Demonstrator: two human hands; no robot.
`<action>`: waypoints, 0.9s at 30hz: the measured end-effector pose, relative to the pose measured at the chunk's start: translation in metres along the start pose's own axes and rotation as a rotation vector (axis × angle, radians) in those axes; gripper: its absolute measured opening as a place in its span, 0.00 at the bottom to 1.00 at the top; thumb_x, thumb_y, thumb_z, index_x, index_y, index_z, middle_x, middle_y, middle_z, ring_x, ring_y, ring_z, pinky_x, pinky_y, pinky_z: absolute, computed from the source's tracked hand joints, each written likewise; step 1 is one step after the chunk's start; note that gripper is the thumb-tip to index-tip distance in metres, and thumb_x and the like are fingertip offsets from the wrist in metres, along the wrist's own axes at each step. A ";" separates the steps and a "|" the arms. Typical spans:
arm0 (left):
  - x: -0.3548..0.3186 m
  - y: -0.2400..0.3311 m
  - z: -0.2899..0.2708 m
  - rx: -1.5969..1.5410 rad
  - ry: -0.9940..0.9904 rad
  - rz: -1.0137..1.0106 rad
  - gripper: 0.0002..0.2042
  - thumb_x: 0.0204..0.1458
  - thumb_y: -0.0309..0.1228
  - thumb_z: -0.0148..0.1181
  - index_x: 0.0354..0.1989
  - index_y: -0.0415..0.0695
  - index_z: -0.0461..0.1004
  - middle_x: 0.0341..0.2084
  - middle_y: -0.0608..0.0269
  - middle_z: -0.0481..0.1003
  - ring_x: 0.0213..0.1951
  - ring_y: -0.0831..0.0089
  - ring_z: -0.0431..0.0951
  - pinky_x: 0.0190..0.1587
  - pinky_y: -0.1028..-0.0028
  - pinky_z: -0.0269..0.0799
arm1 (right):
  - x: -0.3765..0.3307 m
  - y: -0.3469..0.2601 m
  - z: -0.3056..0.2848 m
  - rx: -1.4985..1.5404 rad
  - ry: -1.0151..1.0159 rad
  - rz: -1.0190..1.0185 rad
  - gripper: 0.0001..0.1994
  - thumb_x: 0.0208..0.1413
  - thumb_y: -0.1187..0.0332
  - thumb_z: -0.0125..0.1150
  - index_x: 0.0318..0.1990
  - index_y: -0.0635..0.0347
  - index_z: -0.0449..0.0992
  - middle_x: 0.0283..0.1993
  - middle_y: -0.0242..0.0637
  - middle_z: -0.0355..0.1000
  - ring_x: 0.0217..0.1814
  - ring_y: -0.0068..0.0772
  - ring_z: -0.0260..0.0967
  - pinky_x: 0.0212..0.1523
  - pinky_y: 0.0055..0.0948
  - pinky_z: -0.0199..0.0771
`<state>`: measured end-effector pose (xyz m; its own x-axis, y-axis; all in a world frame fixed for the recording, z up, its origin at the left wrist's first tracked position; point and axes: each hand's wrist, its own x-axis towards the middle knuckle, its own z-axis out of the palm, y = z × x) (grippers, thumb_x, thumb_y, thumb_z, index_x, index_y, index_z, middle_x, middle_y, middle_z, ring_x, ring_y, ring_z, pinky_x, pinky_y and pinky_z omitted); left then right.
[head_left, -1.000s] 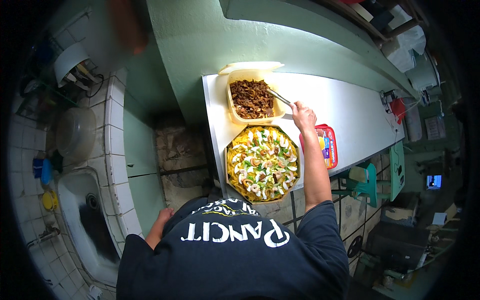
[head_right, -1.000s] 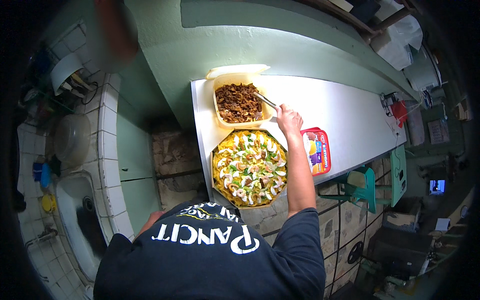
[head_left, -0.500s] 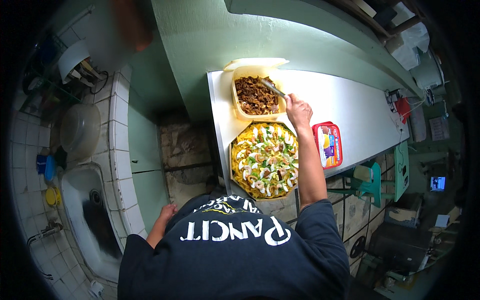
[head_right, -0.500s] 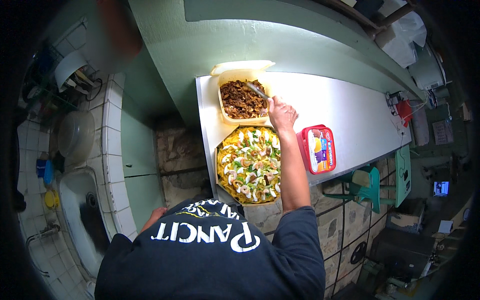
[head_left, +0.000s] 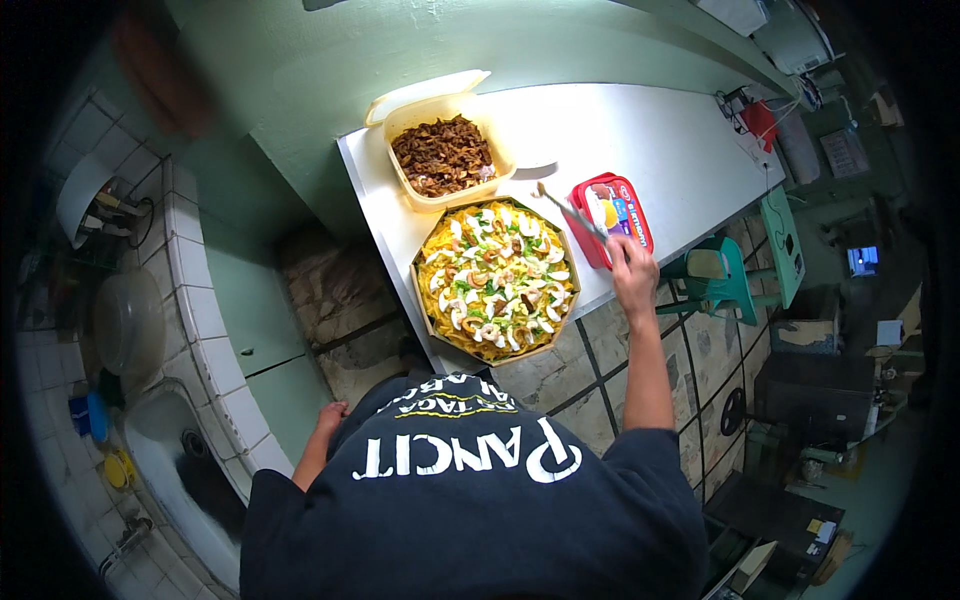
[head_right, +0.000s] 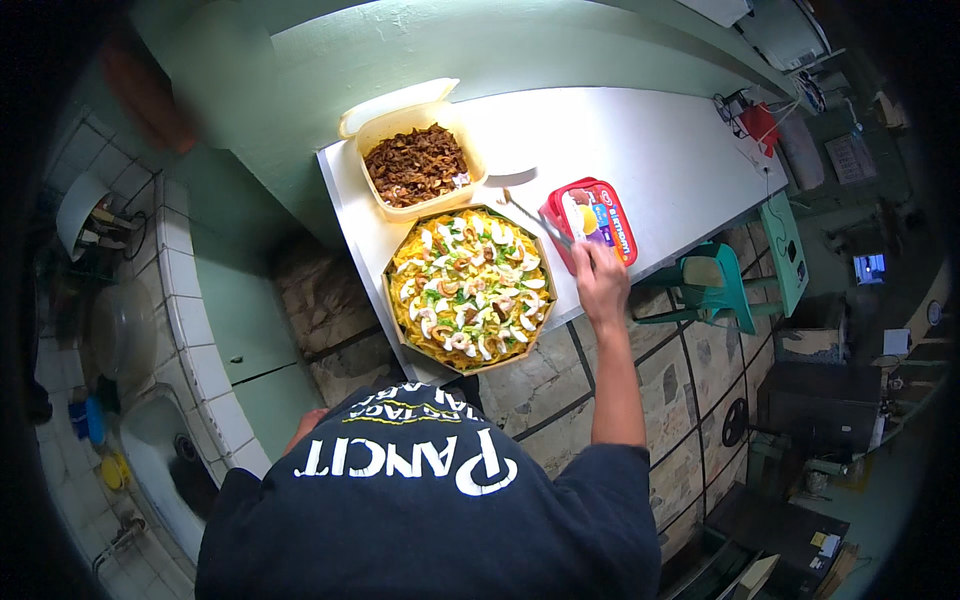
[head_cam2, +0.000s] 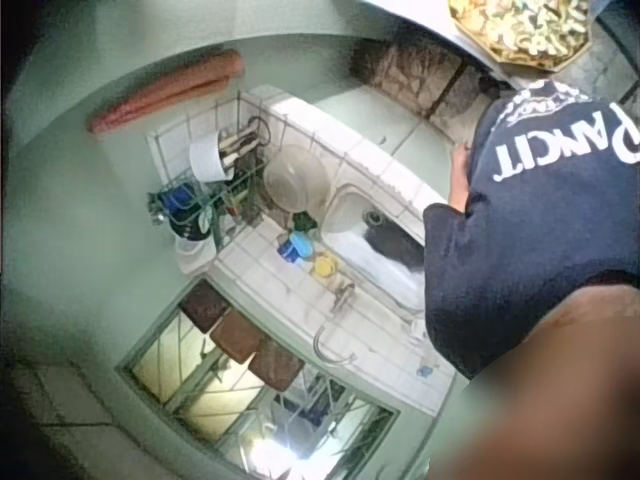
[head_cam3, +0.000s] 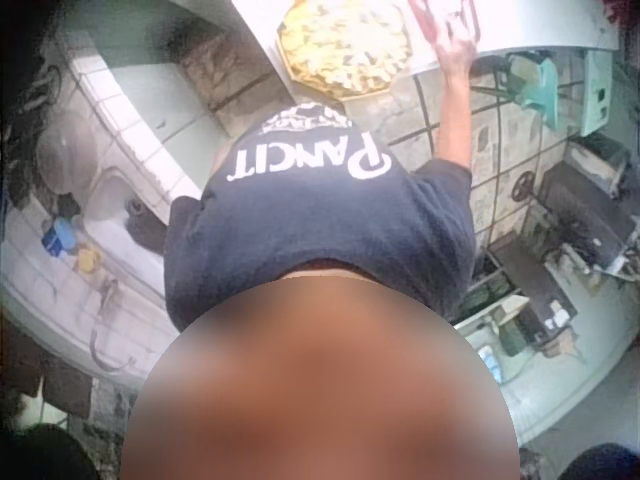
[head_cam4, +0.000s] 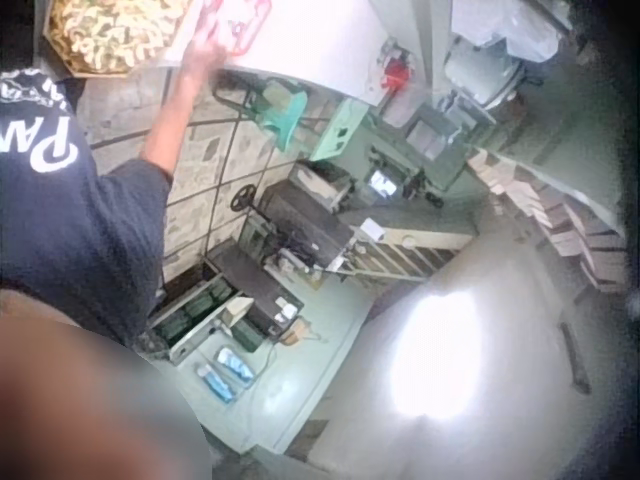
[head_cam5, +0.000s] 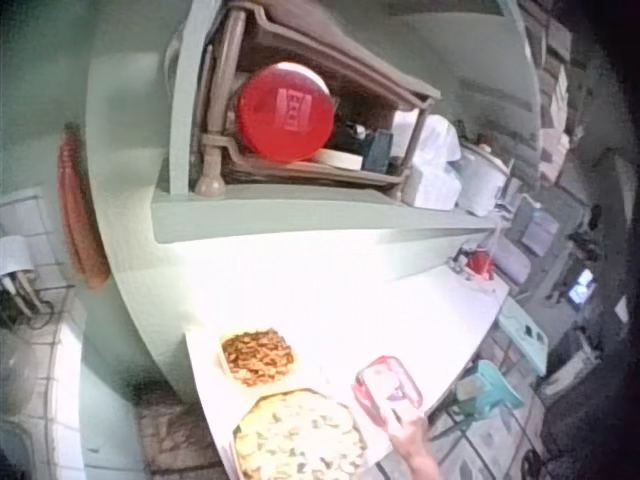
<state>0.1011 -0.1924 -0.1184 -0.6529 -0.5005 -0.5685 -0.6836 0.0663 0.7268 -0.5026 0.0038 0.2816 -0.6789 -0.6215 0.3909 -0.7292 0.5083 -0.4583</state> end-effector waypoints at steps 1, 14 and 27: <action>0.002 0.002 -0.001 0.068 -0.021 -0.087 0.17 0.55 0.41 0.55 0.45 0.41 0.78 0.32 0.58 0.80 0.35 0.67 0.77 0.40 0.70 0.71 | -0.020 0.007 -0.009 0.005 -0.031 0.060 0.11 0.60 0.64 0.55 0.35 0.62 0.78 0.33 0.45 0.75 0.35 0.47 0.73 0.36 0.38 0.71; 0.015 0.062 -0.028 -0.104 -0.060 -0.284 0.14 0.55 0.42 0.55 0.42 0.47 0.78 0.29 0.67 0.78 0.22 0.76 0.70 0.23 0.72 0.63 | -0.115 0.019 0.000 -0.072 -0.128 0.293 0.11 0.58 0.62 0.57 0.36 0.60 0.79 0.33 0.41 0.75 0.36 0.47 0.73 0.37 0.39 0.70; 0.009 0.004 -0.005 -0.331 -0.060 -0.213 0.15 0.55 0.39 0.56 0.39 0.40 0.79 0.28 0.63 0.79 0.34 0.73 0.75 0.41 0.72 0.70 | -0.102 0.018 -0.007 -0.074 -0.198 0.302 0.11 0.58 0.62 0.57 0.36 0.61 0.79 0.34 0.41 0.76 0.35 0.44 0.74 0.37 0.36 0.71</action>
<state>0.0946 -0.2010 -0.1185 -0.5322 -0.4214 -0.7343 -0.6700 -0.3206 0.6696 -0.4468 0.0804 0.2392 -0.8403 -0.5360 0.0815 -0.5072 0.7239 -0.4677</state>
